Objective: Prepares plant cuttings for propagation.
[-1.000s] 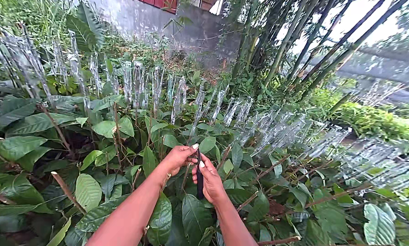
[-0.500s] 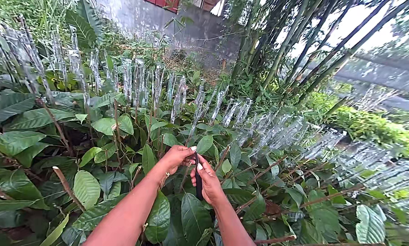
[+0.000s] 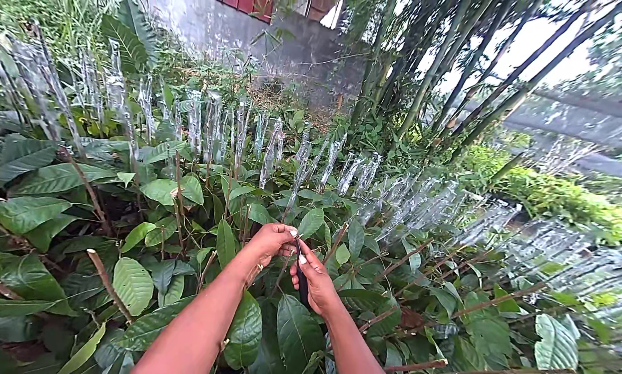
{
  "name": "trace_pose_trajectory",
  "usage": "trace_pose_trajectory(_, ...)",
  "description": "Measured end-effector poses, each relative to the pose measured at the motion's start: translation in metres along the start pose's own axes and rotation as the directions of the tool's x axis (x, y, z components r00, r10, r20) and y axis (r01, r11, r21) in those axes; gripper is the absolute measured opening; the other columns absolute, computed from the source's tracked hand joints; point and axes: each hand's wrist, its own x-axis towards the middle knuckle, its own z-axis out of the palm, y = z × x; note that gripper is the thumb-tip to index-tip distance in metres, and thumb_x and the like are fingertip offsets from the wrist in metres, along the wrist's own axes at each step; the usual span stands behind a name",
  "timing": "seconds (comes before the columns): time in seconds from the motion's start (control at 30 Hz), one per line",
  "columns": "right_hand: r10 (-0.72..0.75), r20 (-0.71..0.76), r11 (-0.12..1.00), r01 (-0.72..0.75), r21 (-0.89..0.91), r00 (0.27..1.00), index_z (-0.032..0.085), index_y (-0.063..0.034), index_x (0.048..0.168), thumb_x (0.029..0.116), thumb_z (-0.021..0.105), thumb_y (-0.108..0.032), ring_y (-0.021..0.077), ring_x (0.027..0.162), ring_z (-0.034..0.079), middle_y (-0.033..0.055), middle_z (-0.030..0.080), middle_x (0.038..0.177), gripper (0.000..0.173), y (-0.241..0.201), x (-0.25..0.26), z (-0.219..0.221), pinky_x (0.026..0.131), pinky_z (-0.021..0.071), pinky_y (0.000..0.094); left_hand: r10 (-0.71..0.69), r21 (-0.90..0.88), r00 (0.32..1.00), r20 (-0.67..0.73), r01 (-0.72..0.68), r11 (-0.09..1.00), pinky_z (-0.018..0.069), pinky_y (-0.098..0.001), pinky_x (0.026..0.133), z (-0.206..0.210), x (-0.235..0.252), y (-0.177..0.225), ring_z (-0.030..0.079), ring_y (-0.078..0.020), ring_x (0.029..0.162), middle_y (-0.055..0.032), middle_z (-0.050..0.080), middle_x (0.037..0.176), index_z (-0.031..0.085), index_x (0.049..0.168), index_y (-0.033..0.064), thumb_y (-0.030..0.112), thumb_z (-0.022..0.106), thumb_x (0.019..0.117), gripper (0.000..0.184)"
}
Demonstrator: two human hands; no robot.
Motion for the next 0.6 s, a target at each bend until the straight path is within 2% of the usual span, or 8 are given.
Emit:
trace_pose_trajectory(0.1,-0.050,-0.090,0.999,0.051,0.017,0.995,0.031,-0.0072,0.160,0.1094,0.038,-0.017,0.0120,0.066,0.060,0.0074,0.064,0.088,0.052,-0.005,-0.004,0.007,0.057,0.0514,0.0246,0.030,0.108,0.997,0.064,-0.037,0.993,0.0597,-0.0354,0.082,-0.007,-0.017,0.018,0.071,-0.0205,0.095,-0.0125,0.066,0.125,0.049,0.145,0.0044,0.027,0.054,0.1074,0.044)
trace_pose_trajectory(0.17,-0.159,-0.122,0.983,0.169,0.071,0.980,0.029,-0.0046,0.160,0.1087,0.037,-0.018,0.0128,0.069,0.062,0.0054,0.063,0.085,0.053,-0.018,-0.011,0.016,0.062,0.0552,0.0268,0.164,0.109,0.983,0.086,-0.173,0.979,0.0576,-0.0381,0.092,-0.025,-0.037,0.044,0.069,-0.0227,0.110,-0.0139,0.061,0.139,0.047,0.148,0.0038,0.031,0.048,0.1091,0.048)
trace_pose_trajectory(0.23,-0.267,-0.115,0.944,0.284,0.170,0.957,0.029,-0.0036,0.157,0.1085,0.038,-0.019,0.0127,0.072,0.065,0.0043,0.064,0.088,0.052,-0.029,-0.019,0.028,0.065,0.0580,0.0272,0.375,-0.010,0.926,-0.044,-0.376,0.927,0.0584,-0.0353,0.088,-0.050,-0.052,0.065,0.071,-0.0201,0.100,-0.0125,0.070,0.121,0.060,0.131,0.0003,0.026,0.039,0.1112,0.038)
trace_pose_trajectory(0.3,-0.316,-0.073,0.909,0.324,0.261,0.946,0.029,-0.0049,0.157,0.1086,0.041,-0.021,0.0130,0.074,0.066,0.0044,0.064,0.091,0.052,-0.038,-0.025,0.047,0.067,0.0593,0.0279,0.446,-0.113,0.828,-0.339,-0.507,0.854,0.0595,-0.0292,0.070,-0.074,-0.051,0.074,0.071,-0.0155,0.080,-0.0085,0.073,0.101,0.064,0.116,0.0039,0.028,0.037,0.1123,0.036)
trace_pose_trajectory(0.33,-0.316,-0.038,0.909,0.314,0.274,0.948,0.030,-0.0051,0.157,0.1084,0.042,-0.022,0.0128,0.074,0.066,0.0042,0.064,0.091,0.053,-0.041,-0.026,0.059,0.067,0.0590,0.0278,0.420,-0.110,0.799,-0.429,-0.508,0.854,0.0584,-0.0287,0.065,-0.085,-0.046,0.071,0.070,-0.0153,0.077,-0.0076,0.072,0.102,0.061,0.120,0.0067,0.029,0.038,0.1125,0.033)
trace_pose_trajectory(0.4,-0.289,0.040,0.928,0.269,0.257,0.957,0.029,-0.0022,0.157,0.1080,0.043,-0.021,0.0133,0.074,0.063,0.0050,0.063,0.090,0.054,-0.041,-0.023,0.084,0.068,0.0573,0.0286,0.332,-0.041,0.844,-0.420,-0.384,0.923,0.0592,-0.0358,0.068,-0.100,-0.028,0.051,0.071,-0.0219,0.085,-0.0105,0.067,0.124,0.049,0.145,0.0124,0.031,0.038,0.1122,0.039)
trace_pose_trajectory(0.5,-0.177,0.097,0.968,0.155,0.198,0.979,0.030,-0.0018,0.157,0.1078,0.039,-0.019,0.0128,0.072,0.063,0.0049,0.063,0.090,0.052,-0.031,-0.005,0.110,0.066,0.0564,0.0282,0.168,0.043,0.952,-0.254,-0.163,0.986,0.0578,-0.0467,0.088,-0.103,-0.006,0.019,0.065,-0.0305,0.116,-0.0144,0.043,0.157,0.025,0.163,0.0181,0.041,0.034,0.1119,0.057)
trace_pose_trajectory(0.6,-0.058,0.092,0.990,0.046,0.134,0.994,0.033,-0.0039,0.157,0.1097,0.035,-0.017,0.0124,0.070,0.061,0.0055,0.062,0.088,0.049,-0.020,0.015,0.119,0.064,0.0548,0.0271,0.166,0.055,0.963,-0.211,-0.158,0.986,0.0565,-0.0383,0.086,-0.108,-0.003,0.007,0.067,-0.0227,0.103,-0.0145,0.060,0.133,0.047,0.147,0.0066,0.039,0.032,0.1129,0.049)
